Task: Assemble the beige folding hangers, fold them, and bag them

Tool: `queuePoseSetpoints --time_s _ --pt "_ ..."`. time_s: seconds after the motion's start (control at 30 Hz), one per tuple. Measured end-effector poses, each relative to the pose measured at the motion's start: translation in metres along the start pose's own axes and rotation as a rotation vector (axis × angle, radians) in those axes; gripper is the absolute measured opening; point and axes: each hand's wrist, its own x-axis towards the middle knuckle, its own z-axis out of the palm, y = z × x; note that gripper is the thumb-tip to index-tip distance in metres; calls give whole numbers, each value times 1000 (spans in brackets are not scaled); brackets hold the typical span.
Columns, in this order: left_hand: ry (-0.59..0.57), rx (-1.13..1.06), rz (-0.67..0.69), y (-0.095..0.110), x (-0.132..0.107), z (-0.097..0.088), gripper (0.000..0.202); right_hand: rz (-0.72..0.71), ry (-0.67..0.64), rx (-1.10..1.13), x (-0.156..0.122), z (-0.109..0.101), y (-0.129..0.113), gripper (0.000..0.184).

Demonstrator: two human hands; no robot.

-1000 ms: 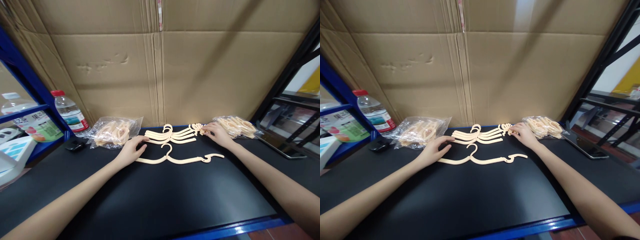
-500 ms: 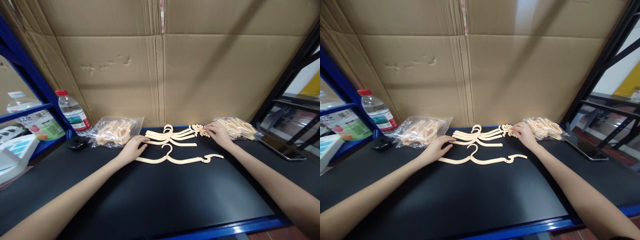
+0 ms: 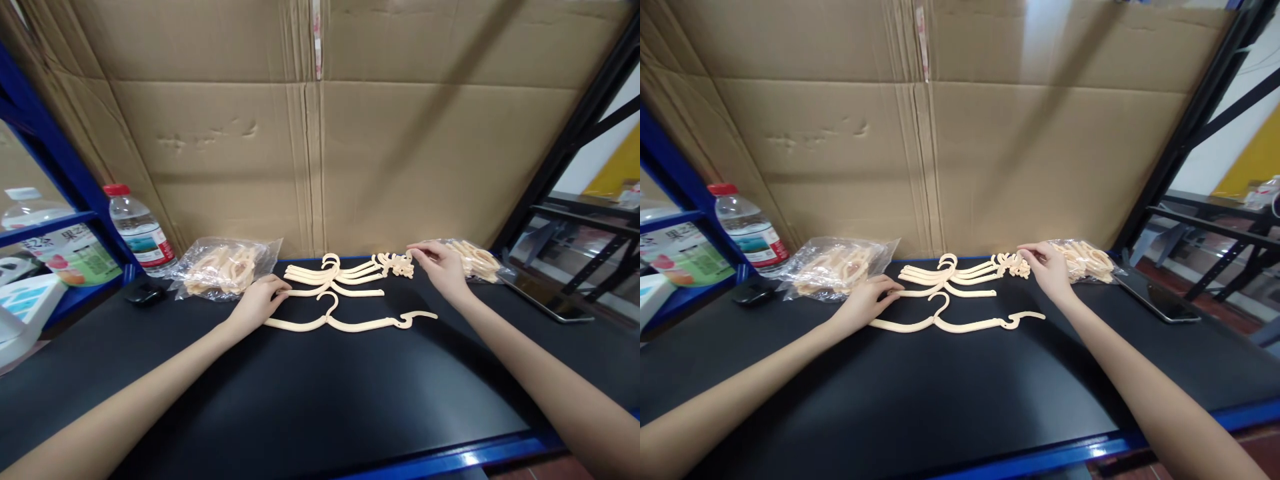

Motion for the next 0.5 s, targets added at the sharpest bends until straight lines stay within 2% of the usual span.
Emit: queuePoseSetpoints --time_s 0.13,0.2,0.37,0.5 --pt "43 4 23 10 0 -6 19 198 -71 279 -8 -1 -22 27" --pt "85 8 40 15 -1 -8 18 252 -97 381 -12 -1 -30 27" --pt "180 1 83 25 -6 -12 16 313 -116 501 -19 2 -45 30" --pt "246 -11 91 32 -15 -14 10 445 -91 595 -22 5 -51 31"
